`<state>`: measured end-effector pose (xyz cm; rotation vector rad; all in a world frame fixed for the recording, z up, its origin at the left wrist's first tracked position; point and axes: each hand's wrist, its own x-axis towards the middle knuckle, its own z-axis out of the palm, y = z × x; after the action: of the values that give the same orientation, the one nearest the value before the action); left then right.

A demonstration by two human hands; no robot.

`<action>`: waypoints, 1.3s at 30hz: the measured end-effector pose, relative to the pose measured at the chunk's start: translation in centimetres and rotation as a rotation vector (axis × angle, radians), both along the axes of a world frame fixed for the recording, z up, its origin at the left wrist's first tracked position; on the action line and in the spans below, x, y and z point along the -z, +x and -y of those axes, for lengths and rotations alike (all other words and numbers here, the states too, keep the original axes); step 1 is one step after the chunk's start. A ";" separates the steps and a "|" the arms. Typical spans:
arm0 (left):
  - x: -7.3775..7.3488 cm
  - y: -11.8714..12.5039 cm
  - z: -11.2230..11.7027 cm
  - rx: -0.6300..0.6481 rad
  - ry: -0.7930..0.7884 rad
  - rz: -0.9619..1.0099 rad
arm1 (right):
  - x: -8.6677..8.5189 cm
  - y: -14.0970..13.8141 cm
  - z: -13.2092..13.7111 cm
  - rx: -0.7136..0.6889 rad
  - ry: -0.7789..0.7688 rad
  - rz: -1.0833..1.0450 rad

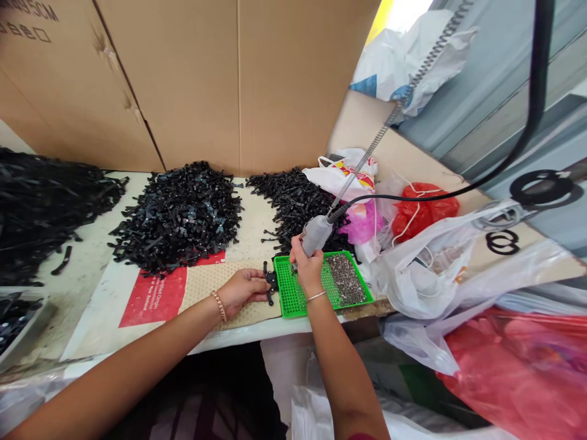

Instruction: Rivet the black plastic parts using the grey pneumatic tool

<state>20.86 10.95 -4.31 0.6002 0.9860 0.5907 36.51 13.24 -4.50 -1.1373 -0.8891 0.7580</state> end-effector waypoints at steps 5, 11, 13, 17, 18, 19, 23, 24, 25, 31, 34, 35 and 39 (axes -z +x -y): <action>0.1 0.0 0.0 -0.005 -0.012 0.012 | -0.9 -0.1 0.2 0.004 0.040 -0.025; 0.4 0.1 0.0 -0.004 0.001 0.028 | -4.4 -1.7 1.3 0.034 0.175 -0.215; 0.5 0.1 0.0 -0.008 0.014 0.041 | -4.9 -2.8 1.8 0.002 0.173 -0.248; 0.5 0.2 0.1 -0.016 0.018 0.045 | -4.4 -4.6 2.3 -0.046 0.124 -0.271; 0.5 0.2 0.1 -0.016 0.020 0.046 | -4.2 -4.8 2.3 -0.049 0.115 -0.275; 0.5 0.2 0.1 -0.015 0.025 0.050 | -4.0 -5.0 2.3 -0.047 0.109 -0.279; 0.5 0.2 0.1 -0.020 0.027 0.060 | -3.6 -5.1 2.1 -0.031 0.101 -0.269; 0.5 0.2 0.1 -0.022 0.024 0.056 | -3.6 -5.1 2.1 -0.031 0.102 -0.262; 0.5 0.2 0.1 -0.022 0.021 0.053 | -3.6 -5.1 2.1 -0.033 0.104 -0.256; 0.4 0.2 0.1 -0.015 0.015 0.048 | -3.4 -5.1 2.1 -0.039 0.112 -0.245; 0.4 0.2 0.1 -0.014 0.014 0.058 | -3.2 -5.0 2.0 -0.035 0.106 -0.259; 0.4 0.2 0.1 -0.014 0.014 0.061 | -3.2 -5.0 2.0 -0.035 0.107 -0.265; 0.3 0.3 0.0 -0.014 0.015 0.060 | -3.2 -5.0 2.0 -0.048 0.121 -0.290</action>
<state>21.13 10.91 -4.63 0.5858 0.9314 0.6255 31.49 11.29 -1.33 -0.8756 -0.7091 0.8720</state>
